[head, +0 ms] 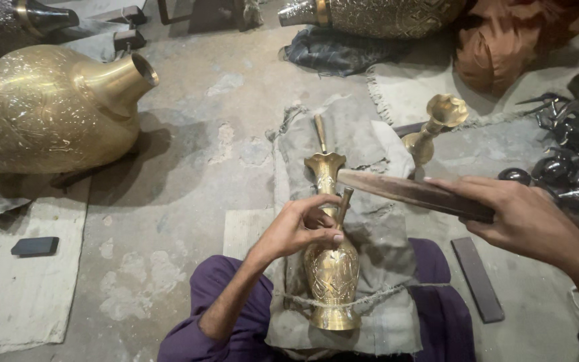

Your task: The person sits on the floor with an engraved brass vase on a cloth pad and decorates its surface by hand, holding a steel chisel against the brass and striking it with a wooden mallet, repositioning the chisel repeatedly over the vase body and neck.

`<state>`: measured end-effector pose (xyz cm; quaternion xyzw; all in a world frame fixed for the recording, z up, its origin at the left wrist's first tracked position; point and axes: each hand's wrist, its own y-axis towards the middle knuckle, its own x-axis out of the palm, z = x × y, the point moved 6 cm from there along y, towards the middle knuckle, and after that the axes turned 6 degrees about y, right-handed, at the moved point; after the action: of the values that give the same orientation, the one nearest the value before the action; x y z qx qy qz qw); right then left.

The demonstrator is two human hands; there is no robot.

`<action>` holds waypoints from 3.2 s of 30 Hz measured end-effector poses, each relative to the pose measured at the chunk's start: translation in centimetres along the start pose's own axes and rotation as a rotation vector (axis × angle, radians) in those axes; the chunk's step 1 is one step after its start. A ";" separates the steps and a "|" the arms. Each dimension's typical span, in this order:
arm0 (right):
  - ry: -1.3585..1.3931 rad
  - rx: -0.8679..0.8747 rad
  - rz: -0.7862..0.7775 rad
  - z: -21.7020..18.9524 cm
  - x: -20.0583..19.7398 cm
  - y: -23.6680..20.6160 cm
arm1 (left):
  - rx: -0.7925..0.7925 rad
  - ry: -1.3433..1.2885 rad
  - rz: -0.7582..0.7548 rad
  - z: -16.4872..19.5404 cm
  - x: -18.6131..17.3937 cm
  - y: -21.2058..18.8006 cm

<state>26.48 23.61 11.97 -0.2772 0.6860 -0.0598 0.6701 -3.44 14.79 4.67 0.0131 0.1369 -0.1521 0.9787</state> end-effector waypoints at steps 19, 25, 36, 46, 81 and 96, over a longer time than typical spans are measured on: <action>0.098 -0.181 0.121 -0.4 0.0 1.3 | -0.054 -0.006 0.017 -0.3 0.0 -0.1; 0.230 -0.339 0.098 -0.8 0.3 1.2 | -0.044 -0.010 0.030 -0.2 0.0 -0.2; -0.137 -0.025 -0.024 0.8 0.7 1.7 | -0.038 -0.069 0.009 -0.3 0.0 -0.2; 0.270 -0.215 0.205 0.0 -0.1 1.3 | -0.046 -0.036 0.028 -0.2 0.0 -0.4; 0.042 -0.086 0.054 0.2 0.9 1.7 | -0.034 -0.056 0.034 -0.6 0.0 -0.6; -0.003 -0.083 -0.008 0.6 0.9 1.2 | -0.058 -0.028 0.009 -1.3 0.0 -0.3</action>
<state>26.78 24.43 10.59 -0.3078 0.6856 -0.0336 0.6589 -3.91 14.58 3.43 -0.0169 0.1277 -0.1438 0.9812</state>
